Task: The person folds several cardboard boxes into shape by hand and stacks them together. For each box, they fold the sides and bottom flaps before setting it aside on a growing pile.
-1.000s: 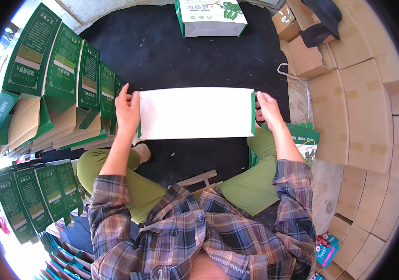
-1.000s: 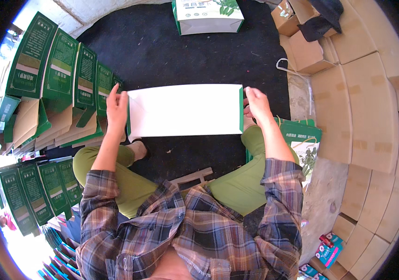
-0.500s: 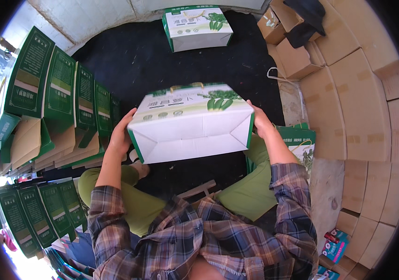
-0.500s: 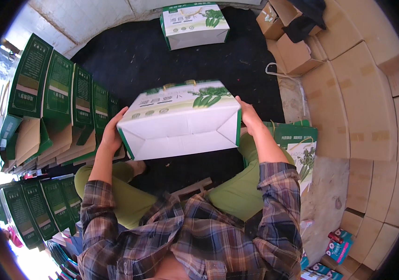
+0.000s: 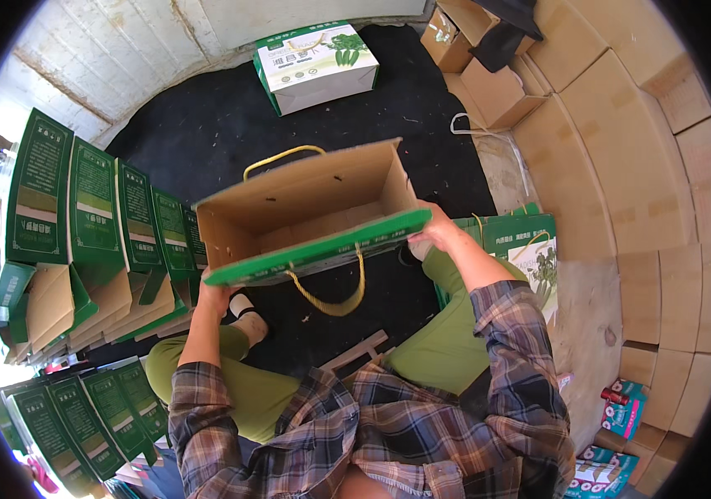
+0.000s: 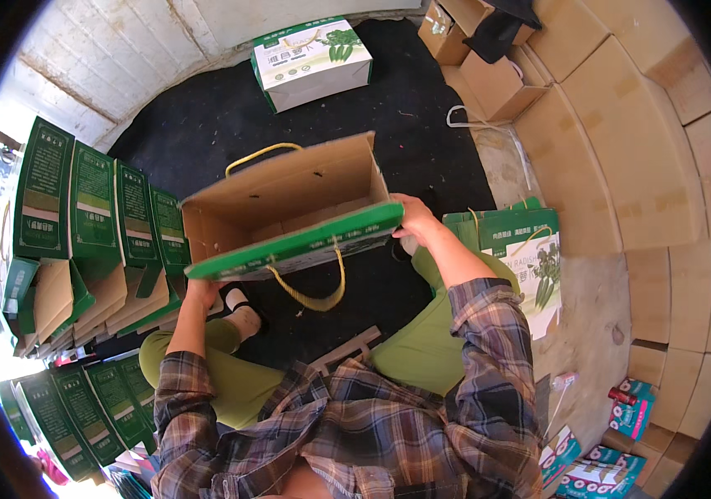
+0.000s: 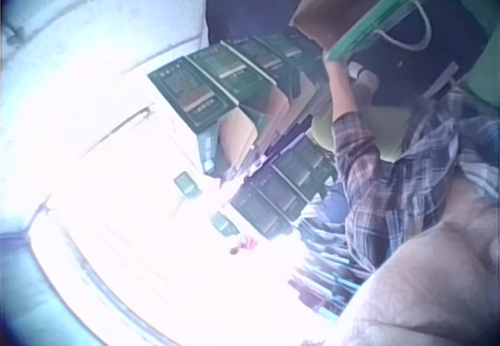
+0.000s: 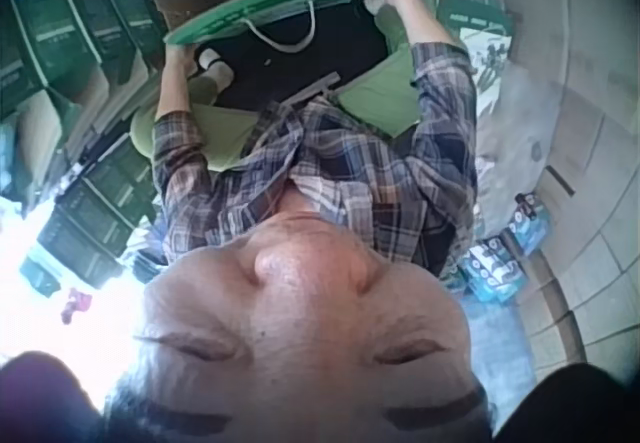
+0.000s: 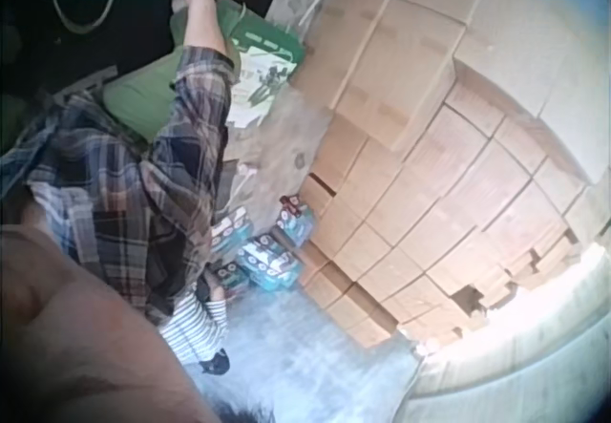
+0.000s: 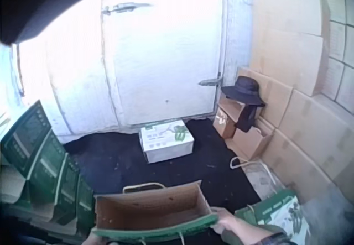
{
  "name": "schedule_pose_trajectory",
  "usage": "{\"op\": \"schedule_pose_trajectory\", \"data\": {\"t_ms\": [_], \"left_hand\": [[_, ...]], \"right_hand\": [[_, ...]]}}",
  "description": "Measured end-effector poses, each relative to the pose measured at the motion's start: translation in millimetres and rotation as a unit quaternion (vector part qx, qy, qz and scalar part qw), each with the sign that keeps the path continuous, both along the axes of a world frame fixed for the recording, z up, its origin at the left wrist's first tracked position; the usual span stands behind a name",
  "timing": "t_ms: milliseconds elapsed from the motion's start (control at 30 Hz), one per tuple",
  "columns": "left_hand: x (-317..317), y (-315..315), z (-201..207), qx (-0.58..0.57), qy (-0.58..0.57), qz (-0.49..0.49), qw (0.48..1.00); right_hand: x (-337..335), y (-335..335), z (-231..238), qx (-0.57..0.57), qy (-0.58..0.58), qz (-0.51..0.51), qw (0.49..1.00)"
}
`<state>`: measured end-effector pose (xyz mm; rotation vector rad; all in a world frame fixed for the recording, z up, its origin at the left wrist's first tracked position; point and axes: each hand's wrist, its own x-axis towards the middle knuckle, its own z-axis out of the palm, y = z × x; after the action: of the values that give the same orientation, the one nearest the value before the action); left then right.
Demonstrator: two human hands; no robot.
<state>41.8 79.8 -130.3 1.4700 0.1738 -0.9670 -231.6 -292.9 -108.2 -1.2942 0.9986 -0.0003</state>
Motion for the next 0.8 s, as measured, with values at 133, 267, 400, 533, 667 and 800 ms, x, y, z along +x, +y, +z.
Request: {"op": "schedule_pose_trajectory", "data": {"t_ms": [133,267,400,533,667,800], "left_hand": [[-9.1,-26.7,12.1,0.009,-0.014,-0.032,0.999],[-5.5,-9.9,9.4,0.125,-0.02,-0.049,0.991],[-15.9,-34.6,23.4,0.06,-0.057,-0.105,0.991],[-14.3,-33.5,33.1,0.099,-0.111,-0.113,0.982],[-17.7,-47.6,42.5,0.085,-0.156,-0.152,0.972],[-6.6,-38.2,29.4,0.043,-0.218,-0.159,0.962]], "right_hand": [[-14.7,-11.2,-28.1,0.01,-0.007,0.019,1.0],[8.8,6.3,-3.2,-0.04,0.101,0.065,0.992],[-0.8,-5.4,-19.4,-0.094,0.104,0.036,0.989],[3.3,-6.0,-8.3,-0.101,0.086,0.045,0.99],[-0.6,-18.7,-23.6,-0.066,0.027,-0.013,0.997],[7.2,-14.1,-10.4,-0.182,-0.034,-0.005,0.983]]}}
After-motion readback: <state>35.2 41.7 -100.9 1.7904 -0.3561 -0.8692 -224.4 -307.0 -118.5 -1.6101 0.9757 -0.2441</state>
